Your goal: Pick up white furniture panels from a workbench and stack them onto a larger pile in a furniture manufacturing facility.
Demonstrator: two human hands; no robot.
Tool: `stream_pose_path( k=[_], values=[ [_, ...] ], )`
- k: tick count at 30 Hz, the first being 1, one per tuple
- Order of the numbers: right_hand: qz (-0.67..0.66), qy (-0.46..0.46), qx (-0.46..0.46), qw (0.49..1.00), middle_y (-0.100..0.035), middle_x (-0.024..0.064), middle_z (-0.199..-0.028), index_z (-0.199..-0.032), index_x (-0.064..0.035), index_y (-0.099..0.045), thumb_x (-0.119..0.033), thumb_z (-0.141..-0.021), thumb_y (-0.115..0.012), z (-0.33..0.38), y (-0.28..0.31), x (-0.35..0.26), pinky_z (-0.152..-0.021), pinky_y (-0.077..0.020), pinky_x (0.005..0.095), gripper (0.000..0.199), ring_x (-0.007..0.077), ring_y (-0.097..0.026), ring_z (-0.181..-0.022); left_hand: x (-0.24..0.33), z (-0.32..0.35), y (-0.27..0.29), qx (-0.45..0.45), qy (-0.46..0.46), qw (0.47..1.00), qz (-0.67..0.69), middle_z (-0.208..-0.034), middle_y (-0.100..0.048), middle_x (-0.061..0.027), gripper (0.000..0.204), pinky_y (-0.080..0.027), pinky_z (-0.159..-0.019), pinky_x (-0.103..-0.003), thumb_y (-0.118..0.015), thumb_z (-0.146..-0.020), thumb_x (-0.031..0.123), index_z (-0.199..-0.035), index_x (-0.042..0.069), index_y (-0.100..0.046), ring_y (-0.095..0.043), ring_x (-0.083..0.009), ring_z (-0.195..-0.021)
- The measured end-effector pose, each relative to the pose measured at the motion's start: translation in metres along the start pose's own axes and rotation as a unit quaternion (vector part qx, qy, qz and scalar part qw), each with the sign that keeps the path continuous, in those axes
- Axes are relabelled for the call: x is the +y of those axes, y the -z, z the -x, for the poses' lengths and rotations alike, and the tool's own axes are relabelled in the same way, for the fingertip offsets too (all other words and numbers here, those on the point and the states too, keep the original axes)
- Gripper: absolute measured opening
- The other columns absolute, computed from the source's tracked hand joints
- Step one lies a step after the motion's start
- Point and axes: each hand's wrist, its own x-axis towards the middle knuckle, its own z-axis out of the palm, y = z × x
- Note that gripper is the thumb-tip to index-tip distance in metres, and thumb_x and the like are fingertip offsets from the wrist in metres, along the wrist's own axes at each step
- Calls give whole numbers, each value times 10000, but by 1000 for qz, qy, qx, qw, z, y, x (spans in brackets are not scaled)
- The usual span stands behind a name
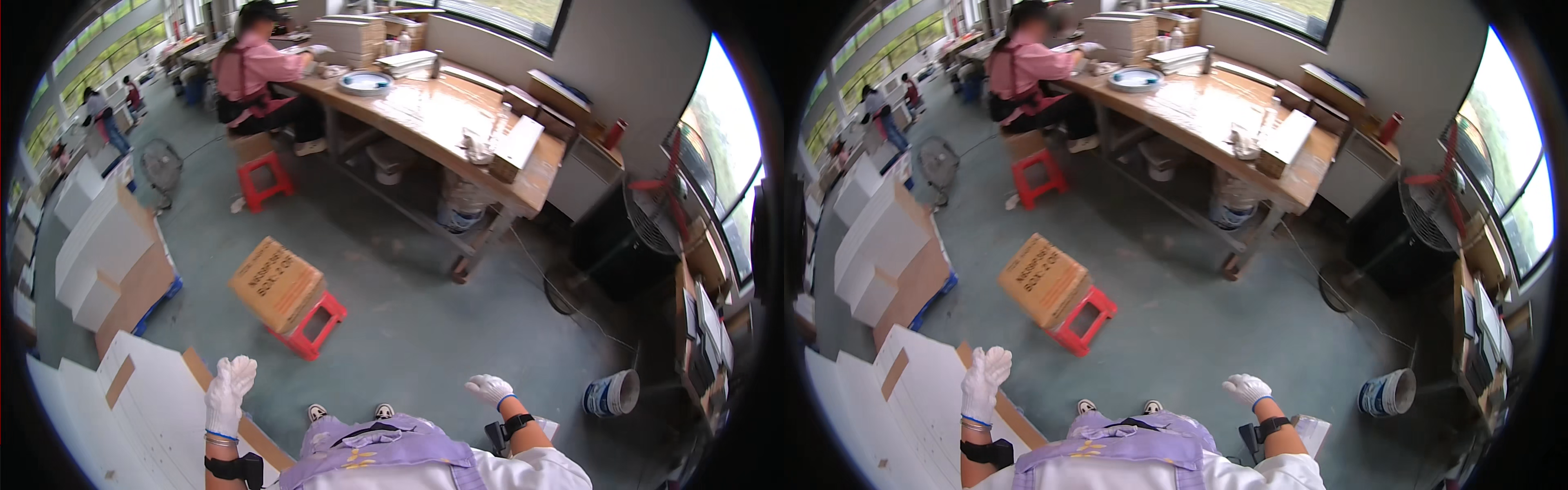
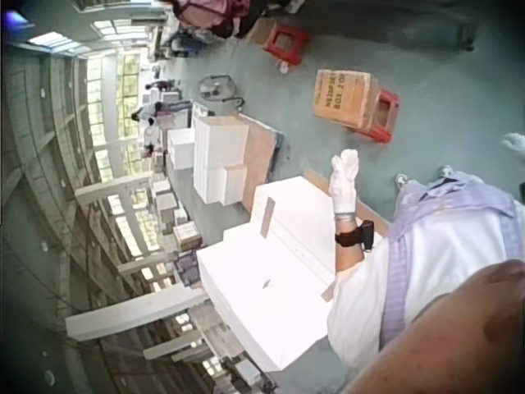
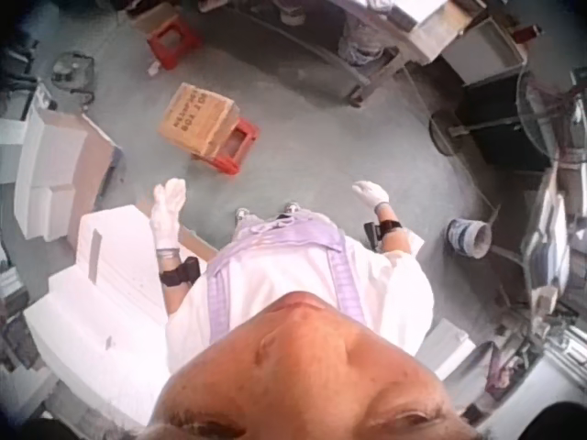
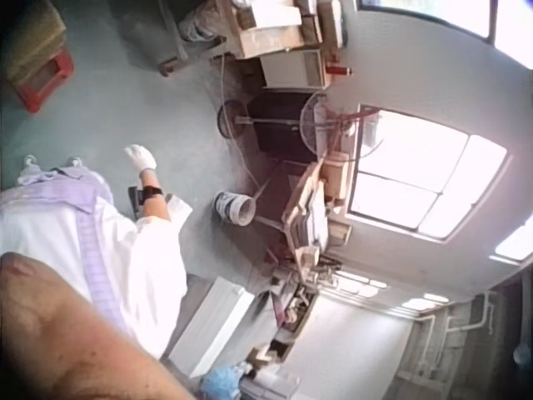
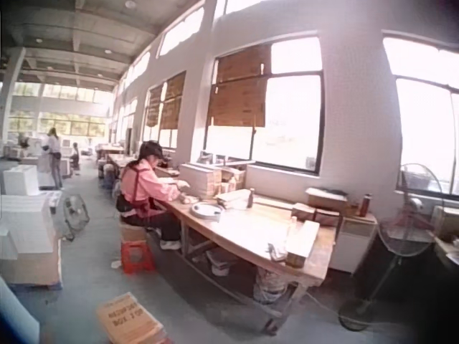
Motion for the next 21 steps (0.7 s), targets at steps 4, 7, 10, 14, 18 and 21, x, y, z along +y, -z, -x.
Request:
stream_pose_path(
  k=[4, 7, 10, 14, 18, 21],
  values=[
    [-66, -39, -3, 997, -666, 185, -1199, -1215, -105, -666, -486, -933, -444, -2, -9, 52, -978, -476, 451, 523, 366, -614, -1137, 12, -47, -81, -82, -2, 996, -40, -1354, -551, -258, 704, -414, -1094, -440, -435, -1030, 499, -1375, -115, -450, -563, -348, -1253],
    [-103, -58, -17, 993, -662, 186, -1211, -1220, -103, -663, -483, -931, -443, -19, -5, 63, -979, -475, 448, 526, 362, -610, -1149, 18, -85, -132, -121, 9, 990, -70, -1331, -571, -255, 682, -423, -1084, -443, -443, -1027, 498, -1351, -101, -484, -575, -349, -1235],
    [-122, -69, 0, 990, -669, 186, -1194, -1213, -98, -663, -476, -930, -438, -49, 22, 60, -979, -475, 442, 523, 364, -613, -1138, 20, -142, -176, -155, 31, 984, -83, -1311, -596, -224, 674, -440, -1063, -446, -466, -1014, 513, -1328, -81, -511, -591, -336, -1212],
    [-119, -71, 7, 990, -673, 177, -1186, -1199, -106, -672, -471, -934, -436, -104, 95, 49, -983, -474, 436, 510, 367, -612, -1138, 16, -227, -235, -175, 69, 980, -63, -1268, -624, -200, 624, -484, -1010, -424, -473, -1018, 494, -1301, -59, -539, -622, -297, -1164],
    [-110, -82, 48, 989, -672, 171, -1190, -1190, -118, -674, -449, -931, -451, -145, 187, 43, -973, -477, 435, 476, 364, -611, -1136, 26, -303, -312, -197, 151, 968, -22, -1100, -653, -118, 457, -508, -874, -334, -453, -1041, 440, -1177, 22, -582, -637, -204, -965],
    [-139, -62, 119, 981, -672, 170, -1185, -1187, -123, -671, -447, -932, -462, -174, 249, 51, -963, -480, 435, 462, 362, -614, -1126, 33, -343, -370, -273, 179, 945, -12, -872, -531, -1, 317, -407, -672, -227, -504, -1028, 392, -975, 84, -560, -483, -106, -732]
  ],
)
